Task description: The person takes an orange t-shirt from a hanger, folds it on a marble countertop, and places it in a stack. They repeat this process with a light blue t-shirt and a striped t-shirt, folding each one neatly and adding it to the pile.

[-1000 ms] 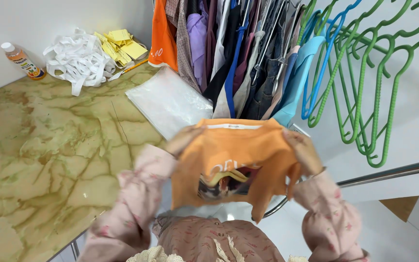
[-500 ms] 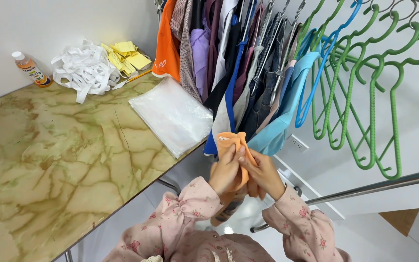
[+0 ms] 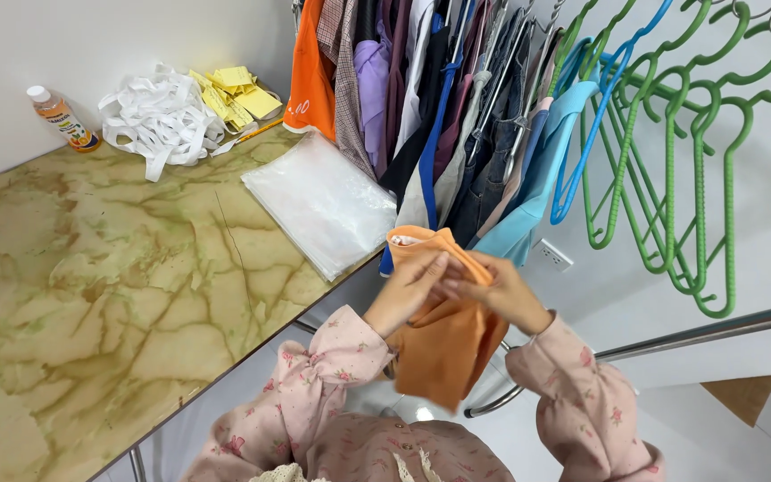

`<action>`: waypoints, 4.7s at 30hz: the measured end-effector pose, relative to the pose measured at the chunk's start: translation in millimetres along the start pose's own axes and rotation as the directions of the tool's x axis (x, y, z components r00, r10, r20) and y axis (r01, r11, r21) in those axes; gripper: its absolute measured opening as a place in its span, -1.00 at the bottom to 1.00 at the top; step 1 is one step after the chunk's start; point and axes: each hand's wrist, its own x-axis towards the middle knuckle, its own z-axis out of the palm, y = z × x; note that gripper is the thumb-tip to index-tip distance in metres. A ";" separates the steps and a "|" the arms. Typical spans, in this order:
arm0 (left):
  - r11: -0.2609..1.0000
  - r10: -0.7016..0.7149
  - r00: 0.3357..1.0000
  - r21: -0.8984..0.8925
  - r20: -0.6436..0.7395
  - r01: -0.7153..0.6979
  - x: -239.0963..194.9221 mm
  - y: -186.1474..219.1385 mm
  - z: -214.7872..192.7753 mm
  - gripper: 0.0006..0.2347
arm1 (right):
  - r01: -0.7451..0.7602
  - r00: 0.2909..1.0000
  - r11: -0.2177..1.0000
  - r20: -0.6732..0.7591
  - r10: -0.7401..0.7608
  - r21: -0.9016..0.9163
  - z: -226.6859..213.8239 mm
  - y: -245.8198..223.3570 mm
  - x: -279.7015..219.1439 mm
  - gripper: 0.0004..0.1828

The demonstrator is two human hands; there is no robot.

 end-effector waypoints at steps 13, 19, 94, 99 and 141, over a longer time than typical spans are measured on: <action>0.990 0.006 1.000 0.140 0.025 -0.010 25.7 -106.5 -105.1 -0.80 | 0.009 0.986 0.992 0.163 -0.029 0.123 -55.4 -13.1 -4.0 -0.67; 0.985 0.142 0.977 0.117 -0.156 -0.125 14.9 -28.1 -79.4 -0.90 | 0.154 0.988 0.877 0.092 -0.126 -0.454 -91.9 54.2 14.1 -0.59; 0.930 -0.164 0.485 -0.299 -0.859 -0.215 -240.4 -160.9 -667.0 -0.54 | -0.505 0.790 0.794 0.553 0.265 0.340 506.2 209.8 457.5 -0.69; 0.919 0.059 0.741 0.326 -0.669 0.221 -273.8 -189.0 -660.3 -0.53 | -0.486 0.662 0.874 0.638 0.393 -0.034 465.6 156.5 421.3 -0.41; -0.012 -0.367 0.596 0.645 -0.714 0.764 -199.9 -190.4 -696.4 -0.58 | 0.841 0.399 0.195 0.823 0.405 -0.504 537.0 192.4 493.0 0.20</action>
